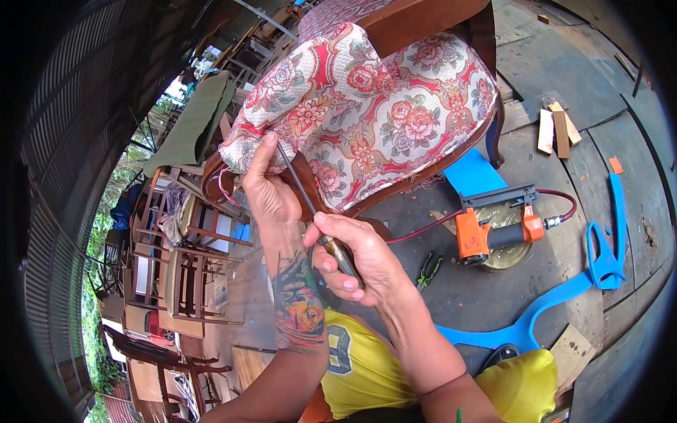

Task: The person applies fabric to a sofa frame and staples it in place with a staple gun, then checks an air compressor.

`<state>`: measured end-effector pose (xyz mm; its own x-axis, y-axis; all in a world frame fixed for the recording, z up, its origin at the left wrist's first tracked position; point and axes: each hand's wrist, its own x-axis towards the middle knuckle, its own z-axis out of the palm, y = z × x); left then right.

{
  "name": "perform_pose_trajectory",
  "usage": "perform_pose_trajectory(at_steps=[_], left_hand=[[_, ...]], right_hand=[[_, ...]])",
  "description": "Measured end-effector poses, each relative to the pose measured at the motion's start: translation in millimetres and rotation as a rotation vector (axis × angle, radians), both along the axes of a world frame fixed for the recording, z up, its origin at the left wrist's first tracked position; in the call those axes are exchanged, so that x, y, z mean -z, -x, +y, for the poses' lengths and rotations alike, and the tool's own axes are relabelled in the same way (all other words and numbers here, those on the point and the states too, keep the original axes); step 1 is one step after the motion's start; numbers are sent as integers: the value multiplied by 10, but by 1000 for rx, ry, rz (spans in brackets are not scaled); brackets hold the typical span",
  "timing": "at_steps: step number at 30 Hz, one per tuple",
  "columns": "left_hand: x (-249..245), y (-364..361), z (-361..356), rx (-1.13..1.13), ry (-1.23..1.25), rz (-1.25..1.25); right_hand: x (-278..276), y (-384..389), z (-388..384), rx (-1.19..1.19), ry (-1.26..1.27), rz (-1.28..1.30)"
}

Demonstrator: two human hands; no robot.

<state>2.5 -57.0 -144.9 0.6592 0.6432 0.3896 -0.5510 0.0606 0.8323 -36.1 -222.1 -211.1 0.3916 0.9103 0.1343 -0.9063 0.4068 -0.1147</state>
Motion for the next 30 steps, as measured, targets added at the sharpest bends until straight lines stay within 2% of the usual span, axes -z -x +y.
perform_pose_trajectory(at_steps=[3,5,6,8,12,15,30], left_hand=[[0,-22,-8,-32,5,0],[-7,-26,-18,-60,7,1],[-7,-25,-32,-72,-8,-1],[-7,-22,-67,-82,-16,-2],[-29,-14,-131,-103,-50,-30],[-35,-24,-123,-96,-45,-34],[-26,19,-107,-110,-39,-14]], right_hand=[[-12,27,-12,-50,-89,29],[-143,91,-60,119,12,48],[-160,103,-74,120,15,49],[-188,123,-109,298,168,-199],[-246,109,-184,302,404,-368],[-321,95,-272,326,418,-443],[-566,-14,-441,201,508,-357]])
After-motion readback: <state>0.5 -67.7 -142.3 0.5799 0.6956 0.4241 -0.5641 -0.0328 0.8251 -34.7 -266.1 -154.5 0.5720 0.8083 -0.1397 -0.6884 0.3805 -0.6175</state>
